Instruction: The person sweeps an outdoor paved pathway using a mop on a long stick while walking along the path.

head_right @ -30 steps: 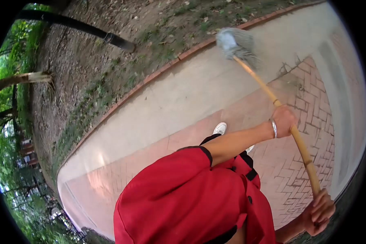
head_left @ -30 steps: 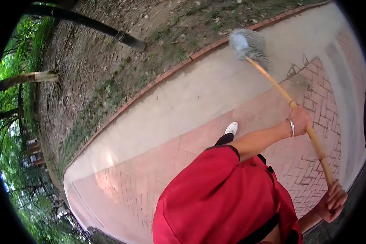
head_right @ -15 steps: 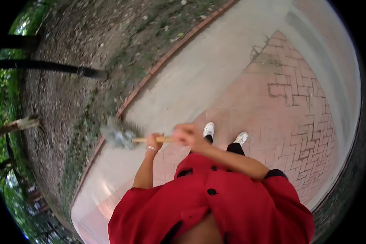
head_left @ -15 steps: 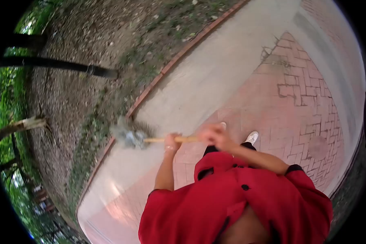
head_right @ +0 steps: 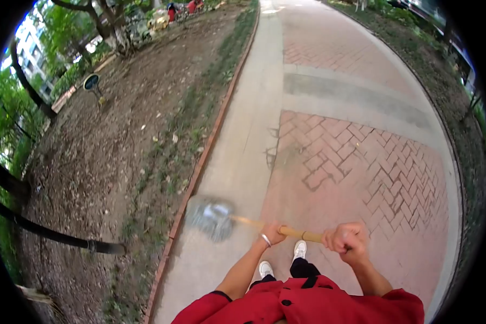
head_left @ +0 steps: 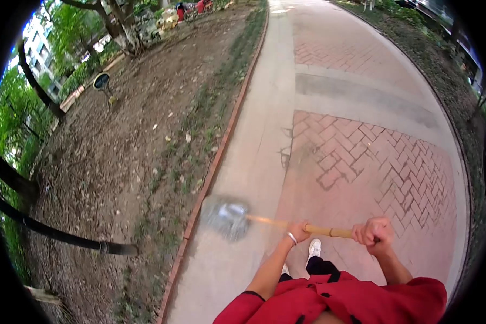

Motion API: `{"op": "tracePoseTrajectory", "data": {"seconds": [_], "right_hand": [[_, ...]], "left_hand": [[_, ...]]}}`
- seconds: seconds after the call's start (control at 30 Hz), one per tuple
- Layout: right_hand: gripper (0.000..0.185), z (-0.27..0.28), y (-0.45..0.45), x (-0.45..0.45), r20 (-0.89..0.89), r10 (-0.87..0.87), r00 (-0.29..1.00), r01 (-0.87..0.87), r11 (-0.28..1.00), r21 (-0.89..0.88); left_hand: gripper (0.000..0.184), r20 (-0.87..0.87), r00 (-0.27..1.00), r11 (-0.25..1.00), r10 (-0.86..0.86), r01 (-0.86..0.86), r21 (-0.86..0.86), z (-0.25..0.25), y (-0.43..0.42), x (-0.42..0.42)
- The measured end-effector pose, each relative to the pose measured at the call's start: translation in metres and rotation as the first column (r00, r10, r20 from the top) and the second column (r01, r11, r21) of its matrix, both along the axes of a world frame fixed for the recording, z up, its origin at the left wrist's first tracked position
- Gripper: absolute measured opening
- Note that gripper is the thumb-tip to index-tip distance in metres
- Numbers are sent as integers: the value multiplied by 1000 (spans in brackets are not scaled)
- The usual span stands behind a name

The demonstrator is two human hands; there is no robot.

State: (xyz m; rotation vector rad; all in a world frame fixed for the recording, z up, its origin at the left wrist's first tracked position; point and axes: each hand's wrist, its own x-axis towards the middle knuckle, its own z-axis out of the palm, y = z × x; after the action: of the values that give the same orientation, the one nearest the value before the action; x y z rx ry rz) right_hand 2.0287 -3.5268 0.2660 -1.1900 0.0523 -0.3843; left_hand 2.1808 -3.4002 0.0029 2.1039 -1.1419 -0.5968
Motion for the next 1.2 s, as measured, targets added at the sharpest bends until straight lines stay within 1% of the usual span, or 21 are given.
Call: {"op": "tracePoseTrajectory", "data": {"seconds": [0.07, 0.1, 0.17, 0.23, 0.3, 0.37, 0.47, 0.53, 0.6, 0.67, 0.73, 0.77, 0.83, 0.9, 1.0, 1.03, 1.07, 1.1, 1.13, 1.17, 1.2], "right_hand": [[39, 6, -16, -1, -5, 21, 1000, -21, 999, -30], [40, 13, -26, -1, 87, 5, 996, -5, 1000, -7], [43, 26, -56, -2, 247, 0, 969, 0, 1000, -1], [44, 38, -93, -12, 300, 4, 954, -11, 1000, 24], [45, 38, -134, -15, 354, 16, 935, -34, 998, 44], [50, 26, -163, -19, 267, -34, 963, -34, 969, 245], [51, -19, -184, 8, 161, -83, 984, 11, 915, 404], [48, -51, -184, 36, 116, 79, 990, -120, 902, 415], [41, -71, -170, 71, -29, 207, 978, -180, 904, 387], [34, -86, -152, 106, -34, 313, 949, -282, 893, 351], [33, -93, -140, 133, -149, 328, 933, -244, 879, 410], [33, -95, -145, 141, -169, 346, 923, -244, 865, 438], [35, -87, -167, 156, -251, 95, 963, -21, 959, 283], [35, -78, -207, 157, -307, -92, 947, 171, 955, 241], [37, -32, -275, 155, -187, -282, 941, 317, 929, 191], [33, -9, -295, 153, -160, -308, 938, 338, 916, 219], [31, 11, -313, 158, -26, -288, 957, 289, 948, 131], [30, 24, -324, 164, 38, -339, 940, 336, 939, 74], [31, 33, -334, 172, 58, -344, 937, 346, 938, -29], [32, 30, -338, 180, 78, -389, 918, 394, 917, -58], [33, 27, -343, 189, 101, -431, 897, 439, 894, -88]], "left_hand": [[5, 35, 999, 997, 20, -17, -76, 21, -33, 12], [2, 70, 996, 986, 51, -39, -163, 35, -50, 21], [2, 163, 984, 984, 75, -47, -172, 68, -77, 25], [2, 216, 970, 981, 108, -69, -181, 92, -96, 4], [18, 198, 951, 946, 235, -177, -270, 105, -114, -10], [16, 168, 947, 952, 272, -240, -191, 93, -117, -26], [14, 126, 938, 945, 322, -312, -96, 58, -103, -41], [14, 96, 937, 941, 336, -330, -71, 30, -90, -38], [14, -45, 914, 908, 404, -394, 140, 2, -65, -36], [13, -44, 871, 834, 489, -452, 317, -12, -56, -31], [11, -165, 806, 812, 568, -517, 272, -30, -56, -22], [12, -143, 840, 843, 524, -487, 231, -31, -62, -16], [11, -120, 904, 906, 410, -389, 167, -29, -94, 9], [8, -168, 944, 956, 284, -266, 122, -11, -140, 31], [9, -195, 965, 985, 174, -172, 27, 8, -238, 65], [7, -125, 989, 996, 85, -80, 43, 29, -277, 83], [10, -129, 991, 999, 43, -43, -4, 42, -309, 97], [16, -51, 999, 995, -17, 12, -94, 23, -343, 107], [18, 189, 974, 917, 122, -38, -397, -1, -376, 112], [13, 39, 998, 987, -50, 55, -152, 28, -404, 145], [9, -10, 995, 963, -103, 97, -251, 36, -425, 173]]}}
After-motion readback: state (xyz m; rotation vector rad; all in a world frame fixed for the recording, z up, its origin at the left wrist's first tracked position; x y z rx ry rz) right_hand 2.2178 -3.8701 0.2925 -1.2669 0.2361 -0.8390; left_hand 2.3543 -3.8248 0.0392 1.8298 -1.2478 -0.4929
